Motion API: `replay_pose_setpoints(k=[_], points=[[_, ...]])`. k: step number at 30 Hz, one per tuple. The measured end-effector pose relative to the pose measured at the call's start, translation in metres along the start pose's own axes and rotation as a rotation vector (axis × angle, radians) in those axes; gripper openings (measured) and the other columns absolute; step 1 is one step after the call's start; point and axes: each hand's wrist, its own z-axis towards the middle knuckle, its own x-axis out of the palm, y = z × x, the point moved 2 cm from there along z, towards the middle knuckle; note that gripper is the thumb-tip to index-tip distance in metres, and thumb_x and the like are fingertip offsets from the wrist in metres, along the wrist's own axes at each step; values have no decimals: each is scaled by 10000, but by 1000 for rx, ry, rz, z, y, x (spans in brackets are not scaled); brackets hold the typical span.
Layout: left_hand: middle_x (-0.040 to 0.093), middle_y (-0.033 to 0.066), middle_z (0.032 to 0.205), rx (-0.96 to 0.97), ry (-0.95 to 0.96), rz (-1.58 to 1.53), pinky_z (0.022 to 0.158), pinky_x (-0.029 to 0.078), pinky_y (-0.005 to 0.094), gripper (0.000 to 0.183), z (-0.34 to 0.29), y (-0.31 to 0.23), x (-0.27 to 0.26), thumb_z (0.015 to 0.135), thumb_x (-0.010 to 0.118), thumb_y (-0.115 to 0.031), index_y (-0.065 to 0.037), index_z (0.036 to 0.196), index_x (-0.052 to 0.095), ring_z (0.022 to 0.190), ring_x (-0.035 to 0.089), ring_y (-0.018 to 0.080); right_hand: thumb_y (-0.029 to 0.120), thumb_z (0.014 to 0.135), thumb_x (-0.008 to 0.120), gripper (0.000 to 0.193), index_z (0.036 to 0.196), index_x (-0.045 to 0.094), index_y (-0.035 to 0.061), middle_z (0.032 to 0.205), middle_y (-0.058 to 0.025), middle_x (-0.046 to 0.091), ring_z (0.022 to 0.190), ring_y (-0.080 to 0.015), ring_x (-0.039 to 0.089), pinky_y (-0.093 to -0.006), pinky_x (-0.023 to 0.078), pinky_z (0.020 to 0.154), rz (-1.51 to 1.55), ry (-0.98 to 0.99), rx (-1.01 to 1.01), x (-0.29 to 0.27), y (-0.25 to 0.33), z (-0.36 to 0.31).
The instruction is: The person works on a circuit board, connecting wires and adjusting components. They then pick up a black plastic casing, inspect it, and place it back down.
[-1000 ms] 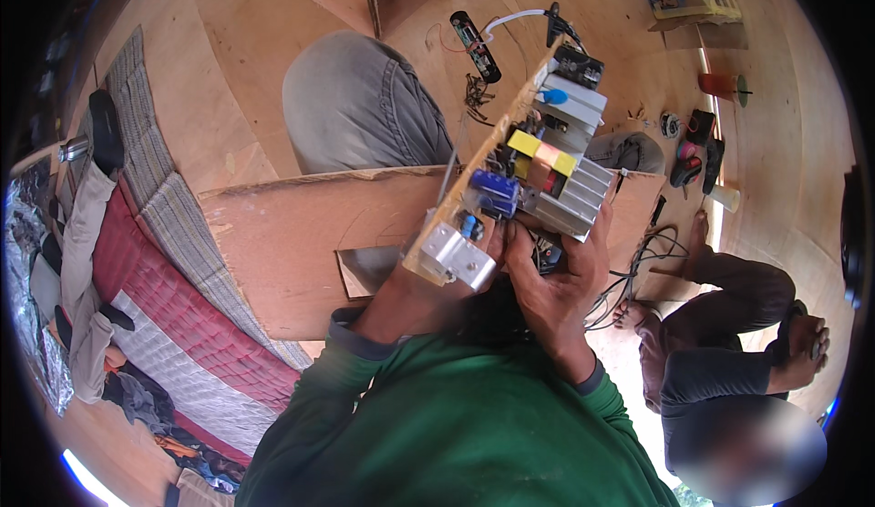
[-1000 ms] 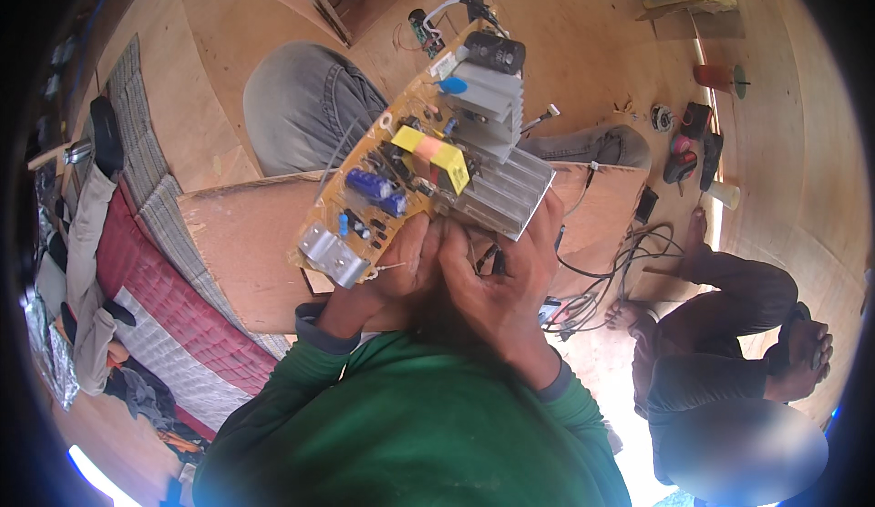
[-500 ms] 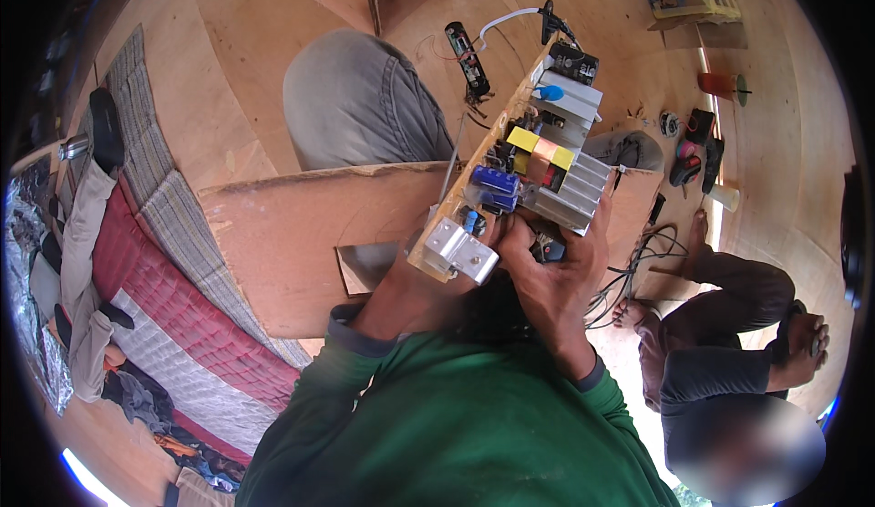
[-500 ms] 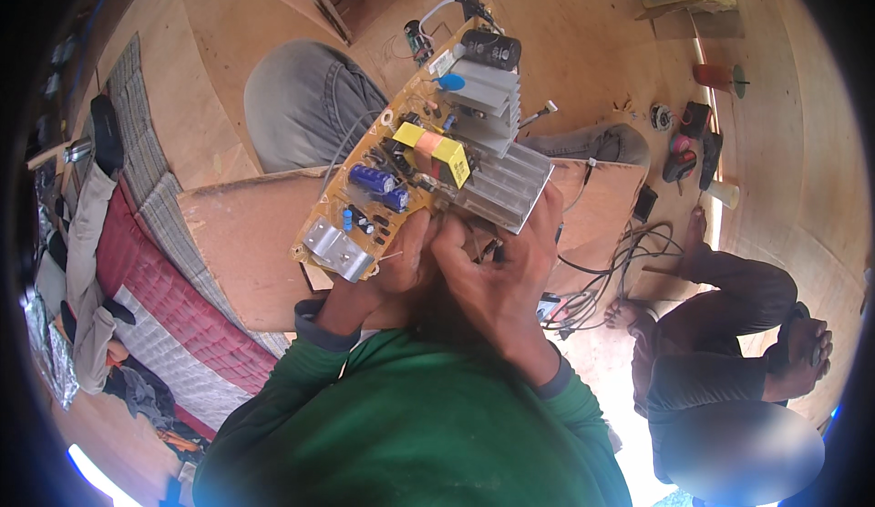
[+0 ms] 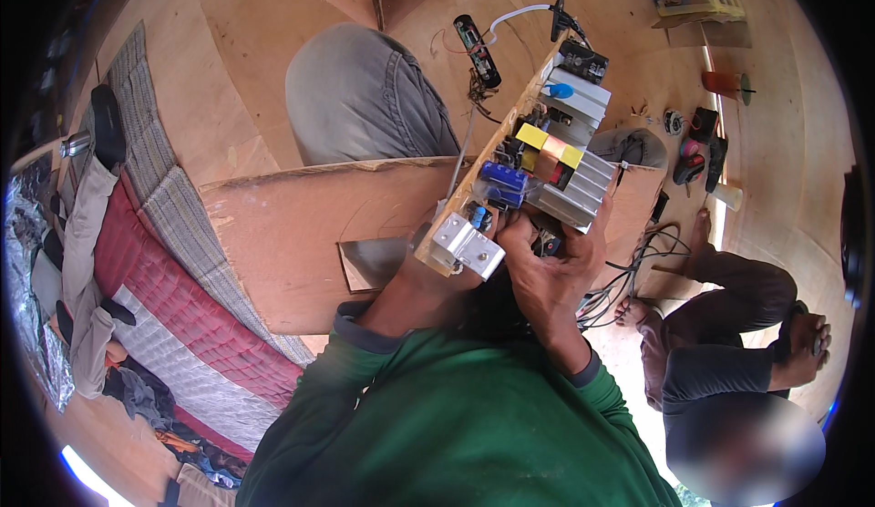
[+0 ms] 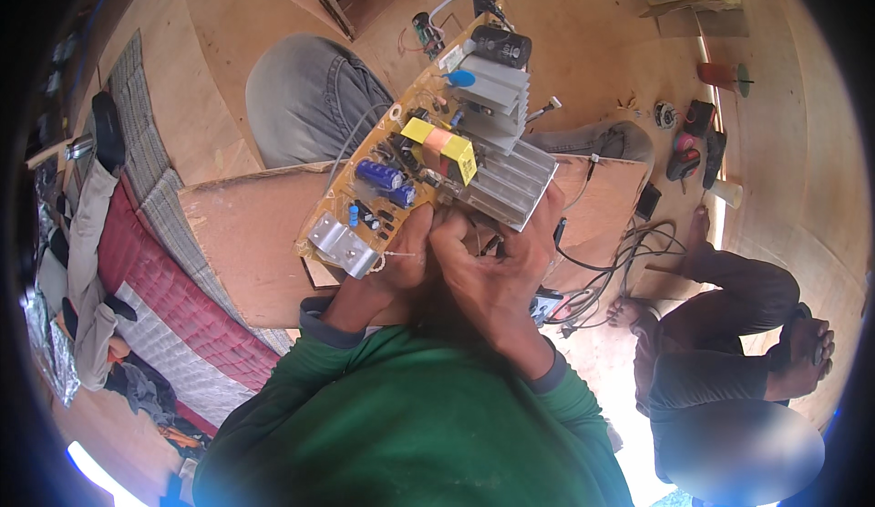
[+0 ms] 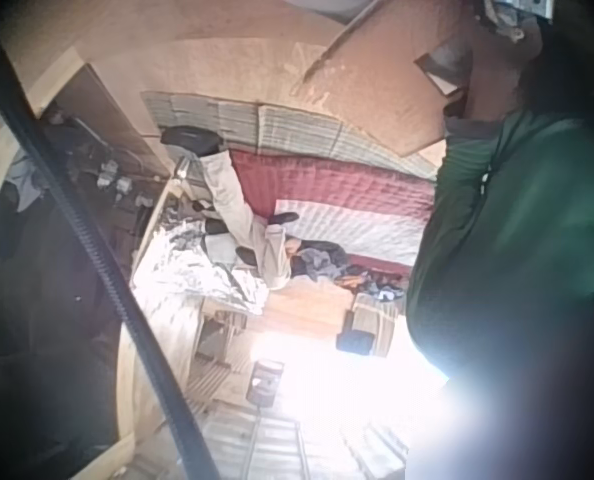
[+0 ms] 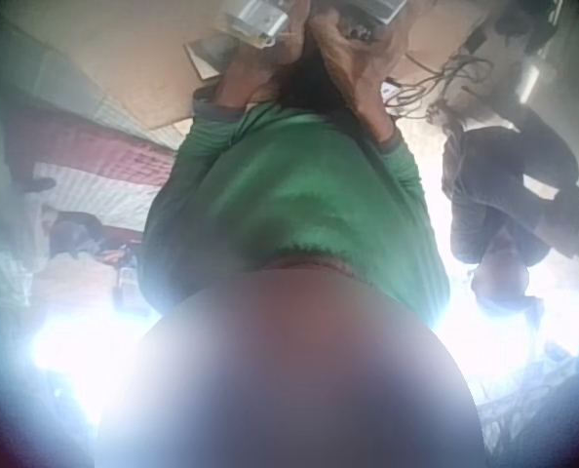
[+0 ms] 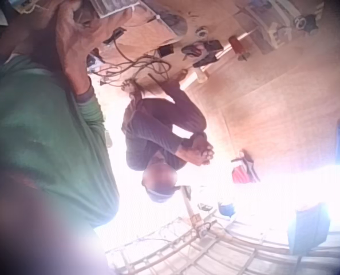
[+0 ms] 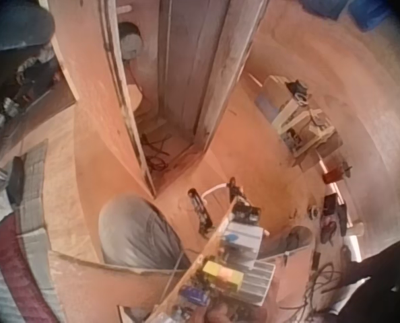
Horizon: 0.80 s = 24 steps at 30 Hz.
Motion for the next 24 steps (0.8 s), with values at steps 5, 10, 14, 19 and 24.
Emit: replay_pose_setpoints(k=[5,10,14,19,24], points=[[716,126,1469,35,-37,-19,1074,561,551,505,-1,2,4,1039,633,-257,-95,1517,656,1318,710,338,-45,871,789,366,1235,761,-22,1341,-133,627,1077,-209,732,-322,603,921,46,16,37,0,-1,-1],[722,126,1454,20,-9,-13,1060,568,556,508,6,2,0,1015,661,-236,-83,1499,664,1274,726,345,-39,876,788,355,1229,757,-29,1353,-138,626,1121,-224,716,-332,596,940,26,25,17,-2,1,1],[730,102,1430,86,52,112,1019,589,542,507,9,-9,-13,996,691,-282,-94,1467,681,1213,750,334,-31,869,794,336,1204,772,-15,1287,-152,685,1170,-292,694,-389,576,988,-8,37,-50,-8,5,4],[731,179,1198,268,-6,309,850,572,508,434,17,-22,-24,1016,709,-192,22,1391,677,1000,720,357,-23,837,820,296,1130,799,12,1147,-163,755,1153,-379,677,-467,539,1020,-91,80,-114,-17,7,7],[724,88,1382,220,20,373,949,622,513,491,14,-16,-19,1020,684,-352,-101,1442,665,1198,749,302,-39,784,820,381,1160,802,18,1276,-187,741,1282,-426,648,-510,503,1103,-39,90,-99,-16,8,8]])
